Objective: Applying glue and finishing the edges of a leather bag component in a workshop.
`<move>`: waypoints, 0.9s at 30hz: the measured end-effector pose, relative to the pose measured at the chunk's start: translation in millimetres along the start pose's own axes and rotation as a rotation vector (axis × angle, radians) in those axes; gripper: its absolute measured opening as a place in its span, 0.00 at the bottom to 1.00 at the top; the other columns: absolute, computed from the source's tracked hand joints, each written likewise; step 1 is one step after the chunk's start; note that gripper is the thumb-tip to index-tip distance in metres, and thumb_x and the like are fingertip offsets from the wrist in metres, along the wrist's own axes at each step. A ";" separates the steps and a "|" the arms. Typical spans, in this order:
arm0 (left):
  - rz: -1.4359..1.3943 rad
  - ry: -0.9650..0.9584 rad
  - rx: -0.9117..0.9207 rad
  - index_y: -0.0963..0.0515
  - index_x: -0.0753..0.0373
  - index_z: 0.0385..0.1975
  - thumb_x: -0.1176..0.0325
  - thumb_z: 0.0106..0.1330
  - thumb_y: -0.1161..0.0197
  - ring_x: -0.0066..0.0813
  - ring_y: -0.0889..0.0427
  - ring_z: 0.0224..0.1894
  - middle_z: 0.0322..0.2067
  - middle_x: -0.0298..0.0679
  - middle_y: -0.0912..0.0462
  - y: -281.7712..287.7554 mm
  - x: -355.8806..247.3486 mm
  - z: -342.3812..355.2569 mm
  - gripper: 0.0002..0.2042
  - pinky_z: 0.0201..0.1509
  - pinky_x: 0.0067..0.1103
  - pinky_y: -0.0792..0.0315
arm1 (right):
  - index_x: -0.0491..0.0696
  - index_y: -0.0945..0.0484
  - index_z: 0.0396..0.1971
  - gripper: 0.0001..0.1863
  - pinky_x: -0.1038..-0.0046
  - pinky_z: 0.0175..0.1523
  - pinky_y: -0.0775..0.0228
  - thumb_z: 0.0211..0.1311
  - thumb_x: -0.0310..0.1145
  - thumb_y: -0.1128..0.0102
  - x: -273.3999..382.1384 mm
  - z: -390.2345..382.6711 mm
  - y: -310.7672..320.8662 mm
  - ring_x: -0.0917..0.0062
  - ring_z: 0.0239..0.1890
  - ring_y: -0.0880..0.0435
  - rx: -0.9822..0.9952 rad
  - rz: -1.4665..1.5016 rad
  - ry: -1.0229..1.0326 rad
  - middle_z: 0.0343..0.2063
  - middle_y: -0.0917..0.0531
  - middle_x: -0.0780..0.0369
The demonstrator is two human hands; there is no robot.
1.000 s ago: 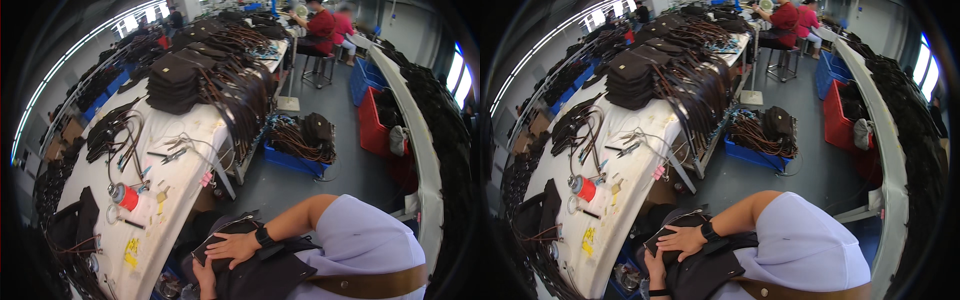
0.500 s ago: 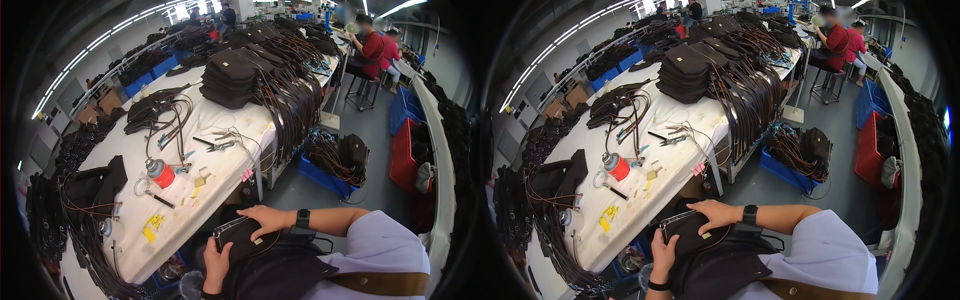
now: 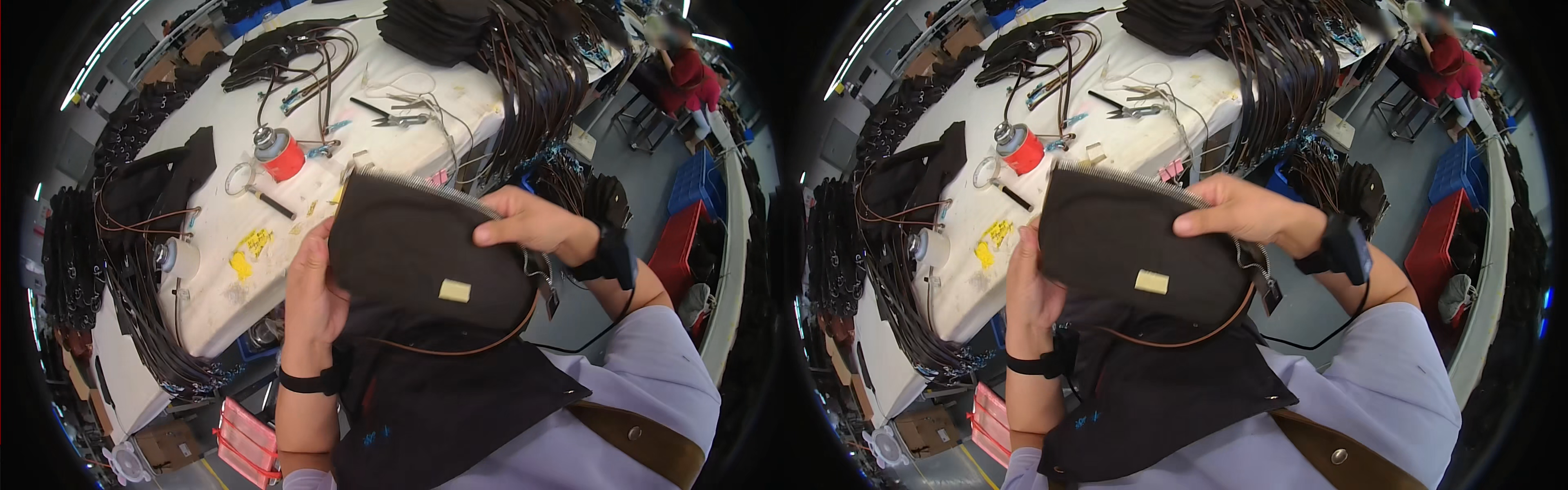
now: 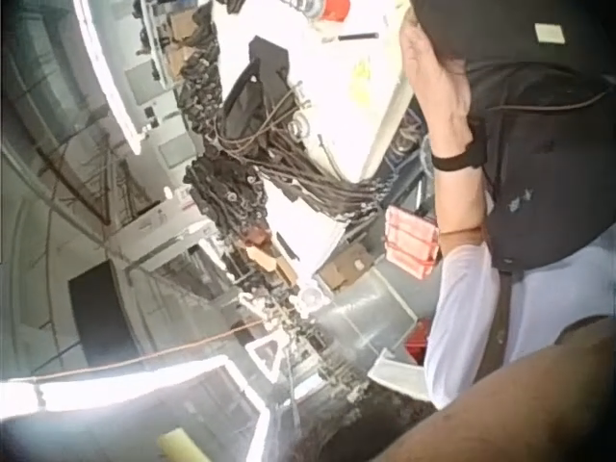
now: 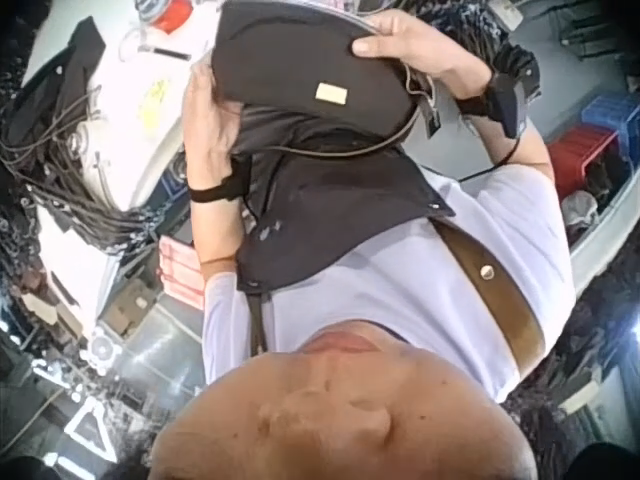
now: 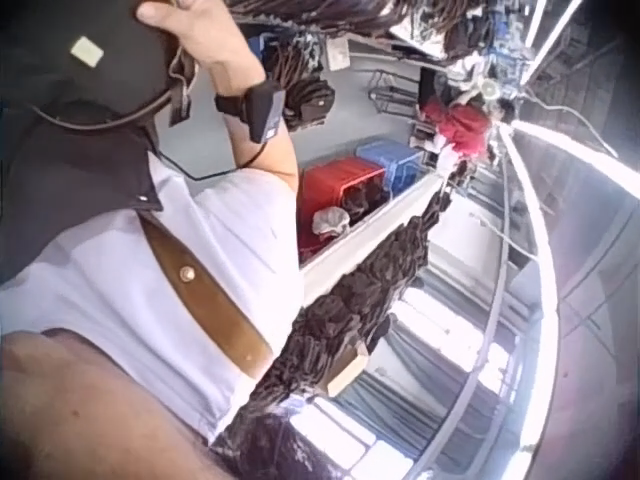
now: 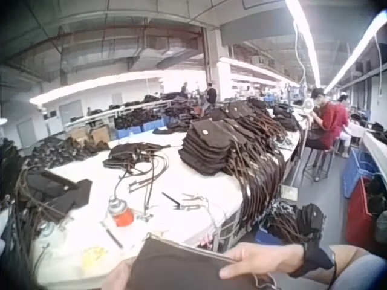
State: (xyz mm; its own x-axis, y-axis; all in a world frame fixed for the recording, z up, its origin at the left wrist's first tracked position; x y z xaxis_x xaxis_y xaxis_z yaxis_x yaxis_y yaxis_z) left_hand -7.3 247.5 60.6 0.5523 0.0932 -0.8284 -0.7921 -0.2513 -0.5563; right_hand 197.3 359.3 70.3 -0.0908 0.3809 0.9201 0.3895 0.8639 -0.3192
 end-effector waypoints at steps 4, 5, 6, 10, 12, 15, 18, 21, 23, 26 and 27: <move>0.049 0.045 -0.150 0.37 0.65 0.56 0.52 0.71 0.56 0.32 0.24 0.46 0.48 0.43 0.26 49.0 0.8 0.4 0.24 0.47 0.27 0.26 | 0.37 0.26 0.47 0.19 0.78 0.50 0.29 0.59 0.32 0.40 38.1 -9.4 48.0 0.82 0.41 0.21 -0.211 -0.052 0.173 0.41 0.19 0.60; 0.065 0.050 -0.221 0.35 0.64 0.54 0.53 0.70 0.54 0.30 0.23 0.44 0.45 0.41 0.25 63.8 1.9 -10.3 0.22 0.46 0.27 0.26 | 0.38 0.25 0.47 0.19 0.78 0.49 0.29 0.59 0.33 0.40 44.9 -13.5 53.7 0.82 0.41 0.20 -0.243 -0.052 0.194 0.40 0.18 0.60; 0.059 0.067 -0.270 0.33 0.63 0.52 0.54 0.70 0.53 0.30 0.23 0.44 0.43 0.41 0.24 78.7 6.5 -18.0 0.20 0.45 0.26 0.26 | 0.38 0.25 0.46 0.18 0.78 0.49 0.29 0.59 0.34 0.40 50.5 -18.0 62.1 0.82 0.40 0.20 -0.285 -0.051 0.213 0.40 0.18 0.61; 0.054 0.068 -0.397 0.30 0.62 0.48 0.59 0.69 0.49 0.27 0.22 0.40 0.38 0.38 0.22 117.6 12.8 -47.0 0.16 0.42 0.23 0.27 | 0.39 0.25 0.45 0.18 0.78 0.49 0.28 0.59 0.36 0.39 75.4 -36.6 92.4 0.81 0.39 0.19 -0.436 -0.118 0.271 0.39 0.18 0.61; 0.048 0.046 -0.522 0.30 0.62 0.49 0.59 0.68 0.48 0.24 0.22 0.37 0.37 0.35 0.22 135.9 13.8 -53.6 0.16 0.38 0.20 0.26 | 0.41 0.25 0.45 0.19 0.78 0.47 0.27 0.59 0.37 0.39 81.8 -41.1 109.5 0.81 0.38 0.19 -0.440 0.008 0.288 0.39 0.18 0.61; 0.055 0.033 -0.537 0.30 0.62 0.47 0.60 0.68 0.48 0.24 0.23 0.35 0.35 0.35 0.22 129.8 6.9 -54.1 0.14 0.38 0.20 0.27 | 0.42 0.26 0.45 0.20 0.77 0.45 0.25 0.60 0.41 0.41 109.0 -43.2 126.5 0.80 0.36 0.18 -0.544 0.030 0.392 0.38 0.18 0.61; 0.116 0.053 -0.485 0.30 0.62 0.44 0.65 0.68 0.47 0.24 0.24 0.36 0.35 0.37 0.22 123.2 8.3 -39.4 0.10 0.39 0.20 0.29 | 0.42 0.26 0.46 0.20 0.74 0.44 0.23 0.62 0.42 0.44 167.1 -74.9 172.3 0.78 0.37 0.18 -0.651 -0.057 0.480 0.38 0.18 0.60; 0.147 0.066 -0.531 0.30 0.62 0.44 0.67 0.67 0.47 0.24 0.24 0.36 0.35 0.38 0.23 138.2 16.0 -37.2 0.09 0.39 0.20 0.29 | 0.41 0.27 0.45 0.20 0.74 0.44 0.23 0.63 0.43 0.45 217.8 -81.9 220.9 0.77 0.38 0.17 -0.765 -0.083 0.549 0.39 0.19 0.59; 0.145 0.100 -0.579 0.30 0.61 0.44 0.67 0.68 0.48 0.24 0.24 0.36 0.35 0.37 0.23 144.8 23.7 -35.9 0.09 0.39 0.19 0.29 | 0.39 0.27 0.46 0.22 0.75 0.45 0.24 0.63 0.43 0.44 244.6 -85.9 253.8 0.76 0.37 0.17 -0.905 -0.147 0.538 0.40 0.19 0.59; 0.153 0.133 -0.580 0.30 0.60 0.43 0.65 0.68 0.48 0.23 0.24 0.34 0.33 0.35 0.22 149.8 35.9 -32.3 0.09 0.36 0.20 0.28 | 0.38 0.26 0.43 0.20 0.72 0.45 0.24 0.60 0.41 0.41 273.2 -71.6 321.4 0.74 0.37 0.18 -0.970 -0.132 0.498 0.40 0.19 0.56; 0.162 0.149 -0.613 0.30 0.60 0.42 0.65 0.68 0.48 0.23 0.24 0.33 0.33 0.36 0.22 142.1 34.3 -30.9 0.08 0.36 0.21 0.28 | 0.38 0.25 0.43 0.21 0.72 0.45 0.25 0.60 0.41 0.40 282.5 -59.1 330.1 0.73 0.37 0.18 -1.011 -0.170 0.490 0.40 0.19 0.56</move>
State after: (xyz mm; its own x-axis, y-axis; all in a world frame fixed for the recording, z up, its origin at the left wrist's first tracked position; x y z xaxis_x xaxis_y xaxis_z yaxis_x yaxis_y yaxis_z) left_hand -92.9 185.2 -44.9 0.5035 -0.1152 -0.8563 -0.6005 -0.7592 -0.2509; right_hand 354.4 732.5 238.3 0.0689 -0.0776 0.9946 0.9878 0.1452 -0.0571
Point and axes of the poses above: each hand's wrist, its own z-axis towards the middle knuckle, its own y-axis out of the back of the hand, x = y × z, the point moved 6 cm from there along z, towards the middle knuckle
